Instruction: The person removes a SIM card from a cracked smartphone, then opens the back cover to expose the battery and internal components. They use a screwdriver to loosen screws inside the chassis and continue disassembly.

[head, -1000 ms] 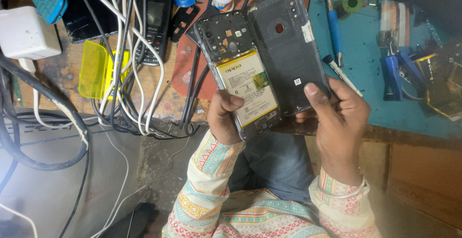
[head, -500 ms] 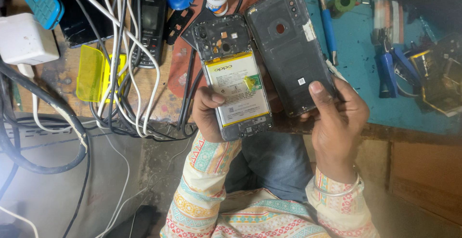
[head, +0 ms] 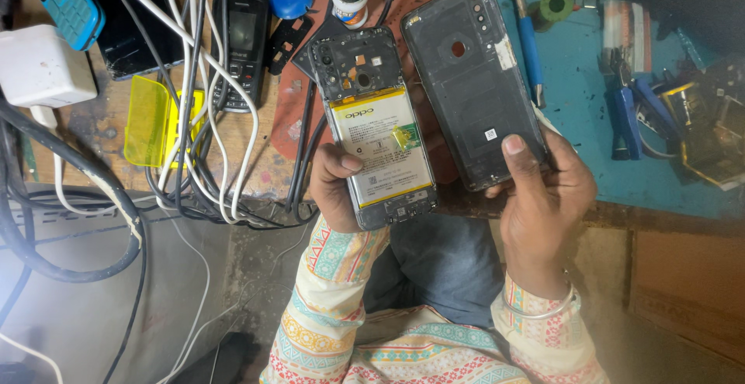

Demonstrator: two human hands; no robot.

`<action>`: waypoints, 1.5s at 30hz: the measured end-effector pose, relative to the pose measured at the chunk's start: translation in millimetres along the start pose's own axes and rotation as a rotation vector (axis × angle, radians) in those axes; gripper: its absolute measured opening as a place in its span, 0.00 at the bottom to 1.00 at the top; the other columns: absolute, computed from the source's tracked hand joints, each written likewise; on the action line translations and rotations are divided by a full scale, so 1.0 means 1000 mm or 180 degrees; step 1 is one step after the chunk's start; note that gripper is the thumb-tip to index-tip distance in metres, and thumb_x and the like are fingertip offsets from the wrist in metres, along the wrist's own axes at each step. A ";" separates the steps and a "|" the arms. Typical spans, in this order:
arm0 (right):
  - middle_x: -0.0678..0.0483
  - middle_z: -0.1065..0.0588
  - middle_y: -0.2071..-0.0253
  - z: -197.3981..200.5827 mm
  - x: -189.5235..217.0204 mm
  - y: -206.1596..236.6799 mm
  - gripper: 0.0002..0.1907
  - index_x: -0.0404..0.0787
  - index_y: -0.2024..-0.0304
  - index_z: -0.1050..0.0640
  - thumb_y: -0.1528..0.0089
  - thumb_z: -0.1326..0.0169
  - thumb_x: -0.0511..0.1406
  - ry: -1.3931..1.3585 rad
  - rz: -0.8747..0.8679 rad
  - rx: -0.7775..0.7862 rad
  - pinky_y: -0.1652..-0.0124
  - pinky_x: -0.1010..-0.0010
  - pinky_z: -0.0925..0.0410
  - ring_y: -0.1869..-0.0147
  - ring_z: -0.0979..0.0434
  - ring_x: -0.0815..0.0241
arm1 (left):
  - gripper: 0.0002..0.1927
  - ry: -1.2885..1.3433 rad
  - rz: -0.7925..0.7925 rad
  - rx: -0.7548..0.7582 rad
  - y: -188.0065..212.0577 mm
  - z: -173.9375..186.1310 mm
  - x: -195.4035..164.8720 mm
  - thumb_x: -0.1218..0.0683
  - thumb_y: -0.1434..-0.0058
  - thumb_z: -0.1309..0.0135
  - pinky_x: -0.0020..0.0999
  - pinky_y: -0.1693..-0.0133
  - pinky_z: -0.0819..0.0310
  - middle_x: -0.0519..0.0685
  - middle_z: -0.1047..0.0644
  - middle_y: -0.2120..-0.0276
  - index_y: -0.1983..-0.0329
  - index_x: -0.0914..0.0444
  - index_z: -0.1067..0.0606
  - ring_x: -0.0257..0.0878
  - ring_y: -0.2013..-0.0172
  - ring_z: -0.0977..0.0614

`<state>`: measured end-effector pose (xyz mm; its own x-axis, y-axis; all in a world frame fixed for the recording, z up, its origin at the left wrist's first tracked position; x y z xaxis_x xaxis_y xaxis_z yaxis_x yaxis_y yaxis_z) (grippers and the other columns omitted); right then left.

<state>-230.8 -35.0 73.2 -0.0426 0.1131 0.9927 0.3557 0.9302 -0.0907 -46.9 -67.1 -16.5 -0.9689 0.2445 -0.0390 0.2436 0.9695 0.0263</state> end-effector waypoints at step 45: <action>0.49 0.21 0.58 0.019 -0.019 0.031 0.13 0.24 0.44 0.23 0.28 0.41 0.28 0.0689 0.0967 -0.0394 0.68 0.81 0.30 0.67 0.25 0.70 | 0.47 -0.0146 -0.0595 0.0325 -0.007 -0.063 -0.006 0.59 0.53 0.46 0.49 0.31 0.36 0.65 0.36 0.32 0.26 0.72 0.42 0.58 0.35 0.30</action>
<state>-236.3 -1.8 50.4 0.2750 0.2882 0.9172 0.4323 0.8151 -0.3857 -45.2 -76.4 46.7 -0.9952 0.0584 -0.0791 0.0652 0.9941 -0.0870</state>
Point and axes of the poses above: each hand's wrist, its own y-axis away from the middle knuckle, its own z-axis out of the back of the hand, x = y × z, the point moved 6 cm from there along -y, towards the middle knuckle
